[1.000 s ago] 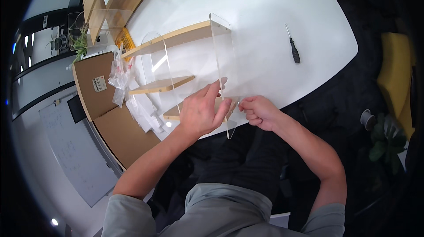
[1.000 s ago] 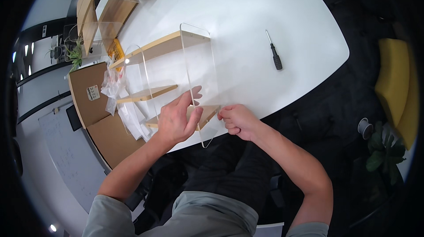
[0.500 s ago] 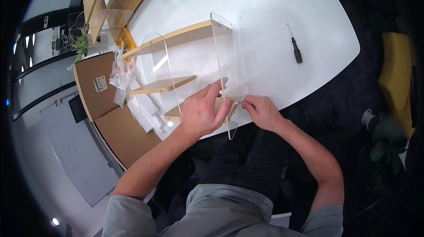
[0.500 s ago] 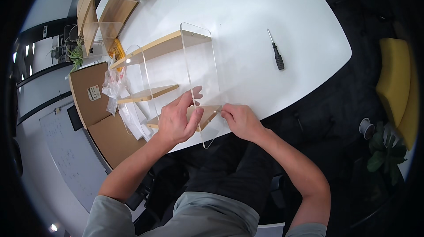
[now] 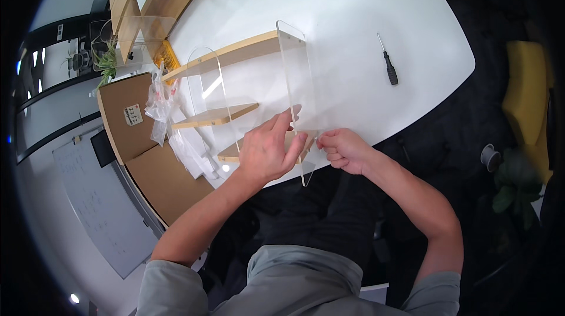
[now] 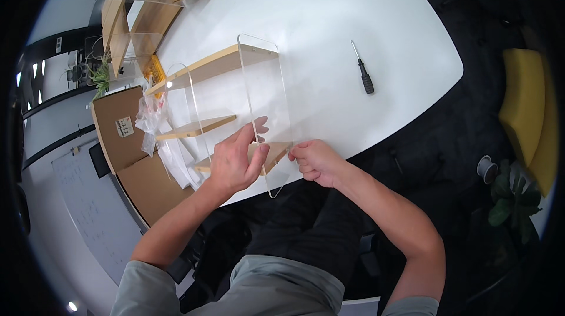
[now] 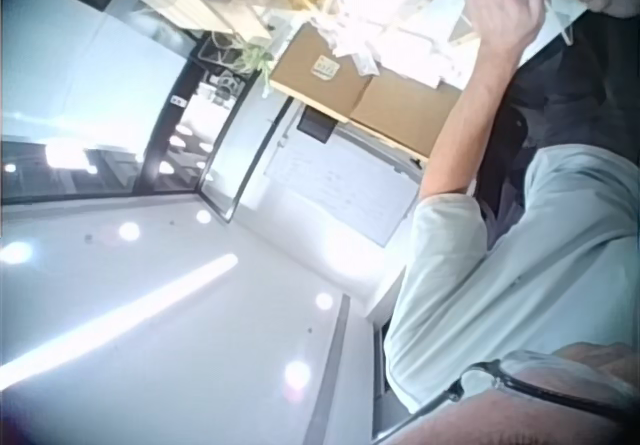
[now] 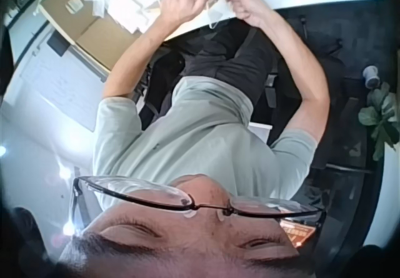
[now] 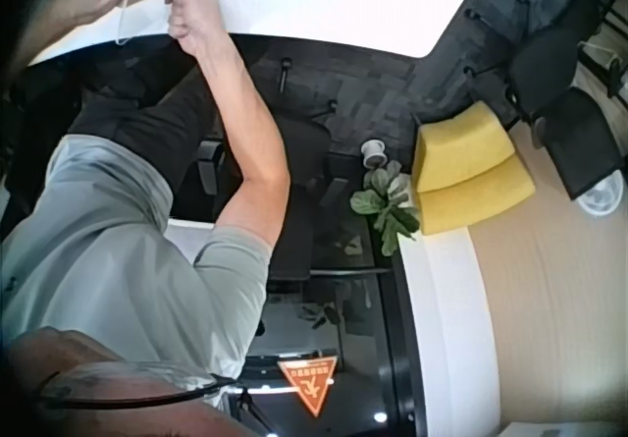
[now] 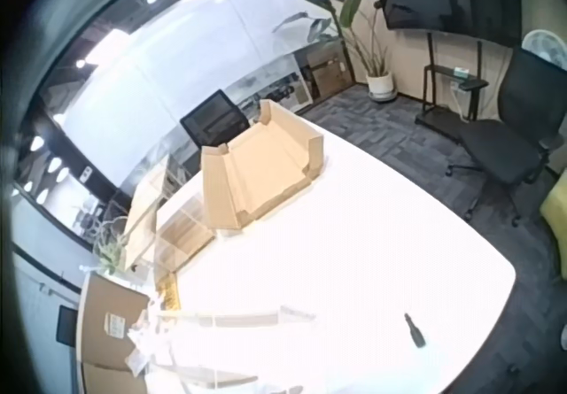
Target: The person assembles a small wooden and acrylic shelving unit on a white table. They insert wooden dowels into the acrylic frame, attach wooden shelves, and use a screwdriver to secure screws. Cardboard boxes and packaging materials are visible on the table.
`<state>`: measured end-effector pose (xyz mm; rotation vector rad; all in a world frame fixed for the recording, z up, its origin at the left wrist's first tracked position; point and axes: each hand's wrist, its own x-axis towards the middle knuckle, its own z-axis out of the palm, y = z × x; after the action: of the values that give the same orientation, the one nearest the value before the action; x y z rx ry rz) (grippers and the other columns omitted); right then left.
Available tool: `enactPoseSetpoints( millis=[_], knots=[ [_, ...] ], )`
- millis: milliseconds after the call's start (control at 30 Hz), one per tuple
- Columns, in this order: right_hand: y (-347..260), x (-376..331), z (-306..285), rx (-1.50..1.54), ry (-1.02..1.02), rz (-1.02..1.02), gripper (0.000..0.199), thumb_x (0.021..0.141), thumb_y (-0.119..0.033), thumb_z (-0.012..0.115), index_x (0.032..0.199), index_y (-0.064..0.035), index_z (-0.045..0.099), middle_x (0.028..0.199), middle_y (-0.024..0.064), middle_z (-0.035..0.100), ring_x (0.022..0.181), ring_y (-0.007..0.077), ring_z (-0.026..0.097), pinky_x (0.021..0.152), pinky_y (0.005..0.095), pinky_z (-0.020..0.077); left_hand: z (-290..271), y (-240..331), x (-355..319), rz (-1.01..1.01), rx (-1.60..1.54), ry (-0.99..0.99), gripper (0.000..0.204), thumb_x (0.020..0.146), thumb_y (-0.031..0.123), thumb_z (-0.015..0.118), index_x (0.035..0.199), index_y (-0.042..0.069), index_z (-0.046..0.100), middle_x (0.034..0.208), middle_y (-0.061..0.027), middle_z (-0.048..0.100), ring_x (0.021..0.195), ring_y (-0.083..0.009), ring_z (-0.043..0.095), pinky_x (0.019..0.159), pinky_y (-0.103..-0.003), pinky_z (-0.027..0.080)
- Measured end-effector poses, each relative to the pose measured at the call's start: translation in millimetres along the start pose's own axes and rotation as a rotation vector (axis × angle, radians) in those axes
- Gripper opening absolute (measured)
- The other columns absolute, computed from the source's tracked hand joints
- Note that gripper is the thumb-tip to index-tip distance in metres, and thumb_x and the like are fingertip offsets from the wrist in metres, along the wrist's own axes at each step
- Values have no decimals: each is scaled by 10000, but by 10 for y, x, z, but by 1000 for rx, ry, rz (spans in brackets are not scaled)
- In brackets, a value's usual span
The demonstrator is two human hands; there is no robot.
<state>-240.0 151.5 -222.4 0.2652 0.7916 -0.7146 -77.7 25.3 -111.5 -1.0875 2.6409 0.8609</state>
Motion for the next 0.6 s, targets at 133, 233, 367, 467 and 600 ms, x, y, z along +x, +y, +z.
enactPoseSetpoints(
  millis=[133, 233, 367, 467, 600],
  knots=[
    [70, 70, -138, -349, 60, -257, 174, 1040, -140, 601, 955, 1, 656, 631, 13, 498, 483, 117, 420, 464, 309, 351, -8, 17, -14, -17, -10, -16, 462, 1004, 230, 632, 1418, 30, 595, 1121, -156, 778, 952, -331, 778, 823, -416, 611],
    [180, 160, -201, -845, 256, -680, 158, 1000, -128, 625, 981, 6, 707, 715, 125, 648, 594, 233, 585, 589, 385, 474, -1, 4, -3, -7, -6, -8, 463, 1005, 235, 629, 1418, 29, 595, 1121, -158, 778, 949, -332, 780, 822, -415, 611],
    [131, 44, -145, -980, 238, -816, 159, 1004, -115, 626, 1022, 12, 721, 788, 176, 693, 690, 290, 656, 674, 392, 508, 20, -20, -20, -13, -26, 7, 470, 1001, 238, 636, 1419, 27, 595, 1121, -158, 779, 956, -330, 782, 824, -416, 612],
    [132, 30, -153, -1043, 205, -876, 155, 1012, -104, 626, 1043, 18, 716, 799, 192, 684, 704, 320, 659, 672, 388, 509, -4, 8, -13, -21, -28, -4, 476, 996, 239, 644, 1419, 27, 595, 1118, -157, 780, 966, -327, 786, 826, -416, 612],
    [137, 32, -158, -1080, 173, -919, 151, 1011, -95, 625, 1077, 7, 714, 837, 204, 694, 738, 368, 685, 674, 417, 521, 16, -12, -17, -12, -45, 14, 482, 991, 238, 651, 1422, 29, 595, 1115, -158, 780, 973, -330, 787, 825, -417, 613]
  ],
)
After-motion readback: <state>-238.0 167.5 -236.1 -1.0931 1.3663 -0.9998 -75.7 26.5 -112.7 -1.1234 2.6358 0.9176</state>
